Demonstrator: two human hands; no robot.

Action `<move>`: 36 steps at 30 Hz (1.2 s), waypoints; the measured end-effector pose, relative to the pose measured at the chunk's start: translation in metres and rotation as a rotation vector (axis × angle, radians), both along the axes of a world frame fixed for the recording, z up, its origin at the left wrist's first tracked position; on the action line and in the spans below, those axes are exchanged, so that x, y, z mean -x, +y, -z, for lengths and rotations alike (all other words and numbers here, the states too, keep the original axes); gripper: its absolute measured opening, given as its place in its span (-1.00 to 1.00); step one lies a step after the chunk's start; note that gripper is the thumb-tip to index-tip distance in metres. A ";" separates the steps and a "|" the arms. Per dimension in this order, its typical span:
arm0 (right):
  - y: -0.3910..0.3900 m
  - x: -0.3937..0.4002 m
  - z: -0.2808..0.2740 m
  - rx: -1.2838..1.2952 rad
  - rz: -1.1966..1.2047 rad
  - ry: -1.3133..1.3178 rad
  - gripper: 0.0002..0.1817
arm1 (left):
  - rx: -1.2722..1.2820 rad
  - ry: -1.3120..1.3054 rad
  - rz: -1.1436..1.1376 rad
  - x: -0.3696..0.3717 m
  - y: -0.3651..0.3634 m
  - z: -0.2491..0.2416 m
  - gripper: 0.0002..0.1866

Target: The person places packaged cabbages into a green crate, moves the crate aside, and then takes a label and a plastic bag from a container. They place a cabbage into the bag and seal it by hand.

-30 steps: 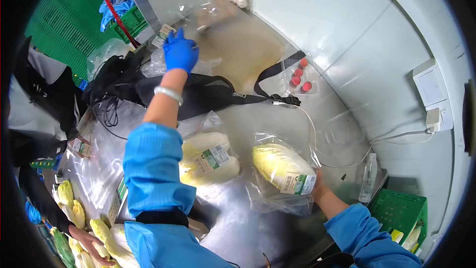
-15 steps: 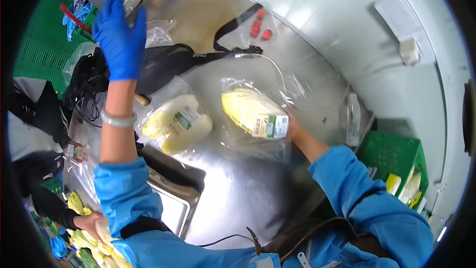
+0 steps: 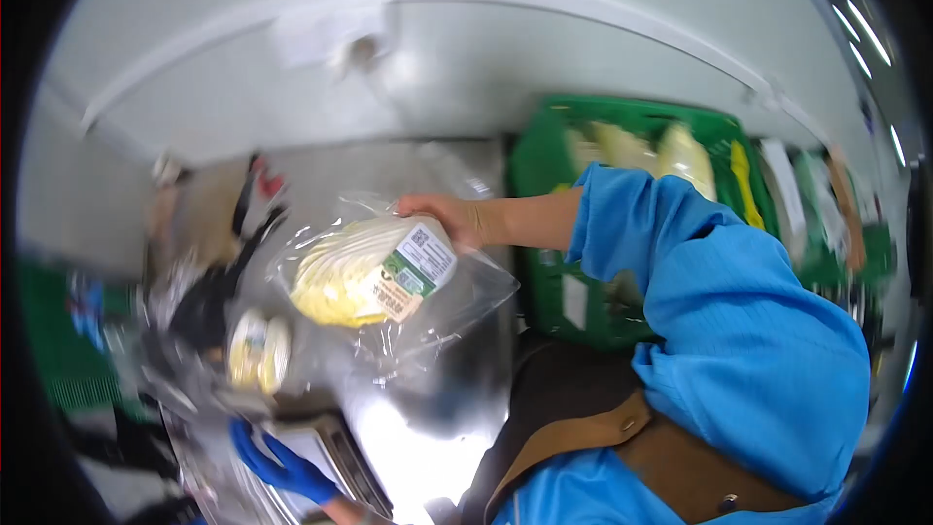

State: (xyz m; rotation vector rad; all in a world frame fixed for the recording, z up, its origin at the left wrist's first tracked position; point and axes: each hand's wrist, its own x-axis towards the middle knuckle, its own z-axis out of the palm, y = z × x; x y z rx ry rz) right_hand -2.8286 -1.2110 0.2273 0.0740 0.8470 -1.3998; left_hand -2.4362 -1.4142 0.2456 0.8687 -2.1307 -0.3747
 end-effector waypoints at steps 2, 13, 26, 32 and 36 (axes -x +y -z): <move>0.079 0.004 -0.049 0.073 0.188 0.190 -0.59 | -0.149 0.021 -0.036 -0.007 0.046 0.037 -0.66; 0.527 0.029 -0.078 0.170 1.373 0.472 -0.41 | -0.557 0.283 0.235 0.024 0.141 0.082 -0.63; 0.566 0.031 -0.006 -1.259 0.746 1.971 -0.56 | -0.110 0.214 0.536 0.146 0.322 -0.116 -0.78; 0.441 -0.094 -0.108 0.162 0.376 0.986 -0.57 | 0.307 -0.452 0.867 0.166 0.433 -0.120 -0.70; 0.411 -0.107 -0.075 0.145 0.293 0.811 -0.52 | 0.189 -0.559 1.043 0.176 0.515 -0.066 -0.79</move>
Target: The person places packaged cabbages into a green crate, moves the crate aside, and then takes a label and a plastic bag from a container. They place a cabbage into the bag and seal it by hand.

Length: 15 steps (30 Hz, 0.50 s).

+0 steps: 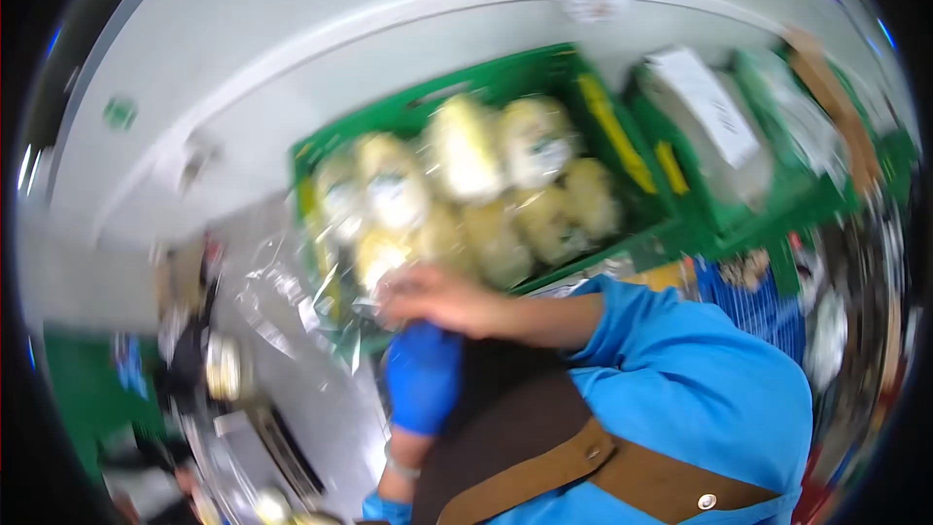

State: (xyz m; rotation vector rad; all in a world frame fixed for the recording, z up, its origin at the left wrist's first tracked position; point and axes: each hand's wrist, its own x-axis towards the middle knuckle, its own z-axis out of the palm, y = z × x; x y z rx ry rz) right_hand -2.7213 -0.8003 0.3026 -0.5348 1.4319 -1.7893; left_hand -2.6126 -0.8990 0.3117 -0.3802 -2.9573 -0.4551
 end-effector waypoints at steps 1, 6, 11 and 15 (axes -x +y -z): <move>0.002 0.006 0.011 0.078 0.009 -0.129 -0.55 | 0.062 -0.023 0.039 0.000 0.010 -0.022 -0.72; 0.036 0.016 -0.005 0.187 -0.015 -0.260 -0.69 | -0.855 0.328 -0.617 -0.094 -0.008 -0.001 -0.35; 0.028 -0.009 -0.018 0.105 -0.220 -0.356 -0.68 | -1.610 0.115 -0.745 -0.125 -0.008 0.015 0.06; 0.014 -0.033 -0.017 0.041 -0.271 -0.250 -0.65 | -1.974 -0.223 -0.779 -0.160 0.016 0.020 -0.65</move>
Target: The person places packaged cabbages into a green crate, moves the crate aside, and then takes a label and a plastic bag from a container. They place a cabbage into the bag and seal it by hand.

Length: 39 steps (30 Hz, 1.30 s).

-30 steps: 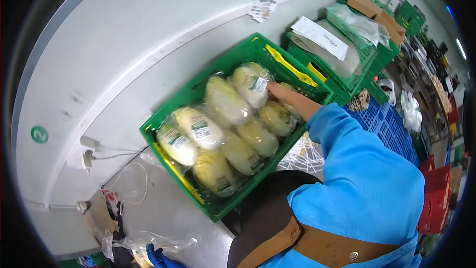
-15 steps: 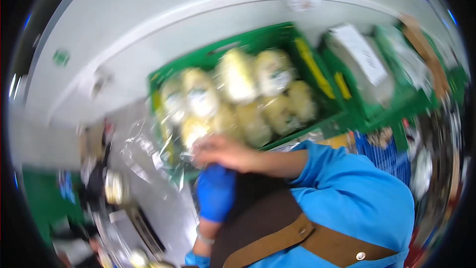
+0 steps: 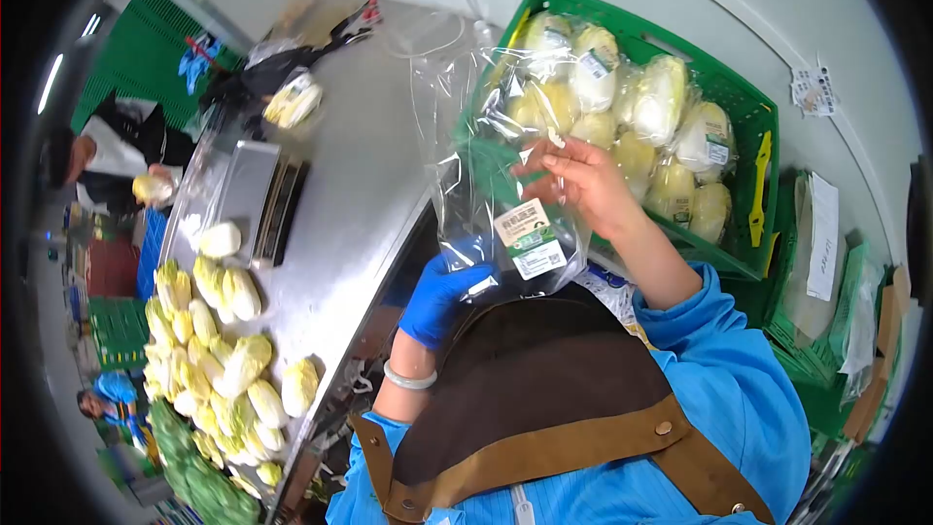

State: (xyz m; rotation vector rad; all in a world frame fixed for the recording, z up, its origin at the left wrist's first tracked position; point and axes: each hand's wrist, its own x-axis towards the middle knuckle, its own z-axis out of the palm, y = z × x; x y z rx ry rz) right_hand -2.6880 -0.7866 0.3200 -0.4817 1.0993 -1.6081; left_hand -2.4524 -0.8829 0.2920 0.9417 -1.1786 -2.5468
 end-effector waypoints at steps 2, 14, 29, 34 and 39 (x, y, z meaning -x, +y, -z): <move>-0.006 -0.016 0.008 -0.024 0.020 0.127 -0.64 | -0.010 0.006 -0.034 -0.033 0.006 0.007 -0.72; 0.015 -0.276 0.014 0.506 -0.274 1.518 -0.74 | -0.103 0.091 -0.669 -0.222 0.086 0.002 -0.66; 0.003 -0.350 0.003 0.940 -0.493 1.438 -0.81 | 0.168 -0.049 -1.116 -0.286 0.150 -0.008 -0.60; -0.005 -0.349 0.015 1.001 -0.566 1.417 -0.79 | 0.248 -0.155 -1.205 -0.272 0.162 -0.004 -0.30; -0.012 -0.344 0.030 1.037 -0.568 1.388 -0.85 | 0.286 -0.241 -1.234 -0.256 0.168 -0.008 -0.28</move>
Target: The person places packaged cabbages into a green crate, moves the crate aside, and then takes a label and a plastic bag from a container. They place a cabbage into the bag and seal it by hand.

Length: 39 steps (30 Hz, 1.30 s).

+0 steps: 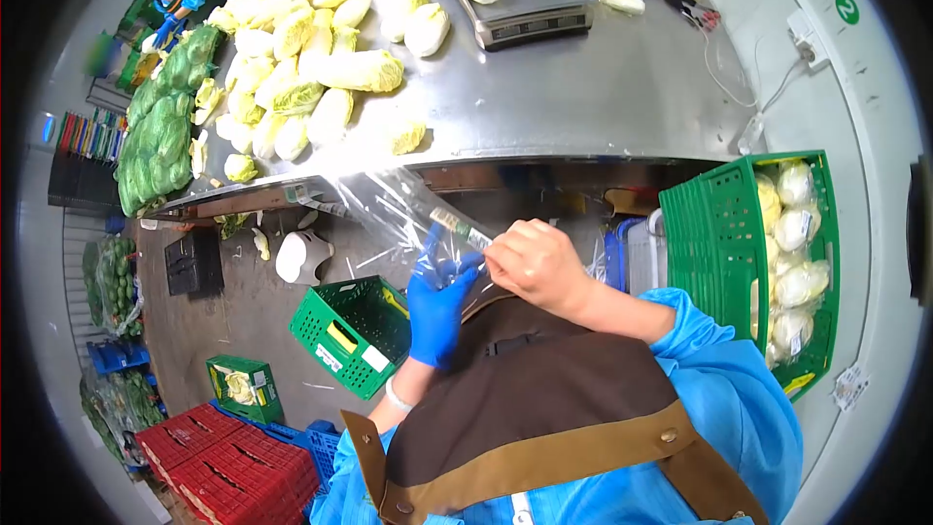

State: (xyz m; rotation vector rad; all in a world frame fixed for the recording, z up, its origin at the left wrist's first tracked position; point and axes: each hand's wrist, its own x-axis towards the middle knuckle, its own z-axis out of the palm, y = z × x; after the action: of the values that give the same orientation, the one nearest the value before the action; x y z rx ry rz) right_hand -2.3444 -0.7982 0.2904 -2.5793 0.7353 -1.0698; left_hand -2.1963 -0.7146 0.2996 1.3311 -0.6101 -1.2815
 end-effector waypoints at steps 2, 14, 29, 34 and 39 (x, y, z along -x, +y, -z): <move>-0.007 0.004 0.005 -0.035 -0.079 0.021 -0.86 | -0.008 0.019 -0.038 0.006 0.003 0.006 -0.27; -0.019 0.007 0.016 -0.144 -0.357 0.077 -0.90 | -0.044 -0.109 -0.358 0.038 0.018 0.013 -0.32; -0.044 0.019 0.031 -0.767 -0.456 -0.183 -0.86 | -0.086 -0.162 -0.422 0.046 0.035 0.033 -0.52; -0.037 0.018 0.024 -0.300 -0.456 -0.002 -0.88 | -0.001 -0.154 -0.403 0.054 0.019 0.033 -0.17; -0.038 0.015 0.025 -0.379 -0.470 0.094 -0.89 | 0.041 -0.054 -0.377 0.052 0.014 0.031 -0.16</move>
State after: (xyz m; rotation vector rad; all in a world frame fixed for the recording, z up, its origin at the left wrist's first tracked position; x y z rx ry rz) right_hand -2.3598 -0.8365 0.2658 -2.3119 0.2849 -0.6012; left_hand -2.2483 -0.7001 0.2681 1.3738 -0.3954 -0.9249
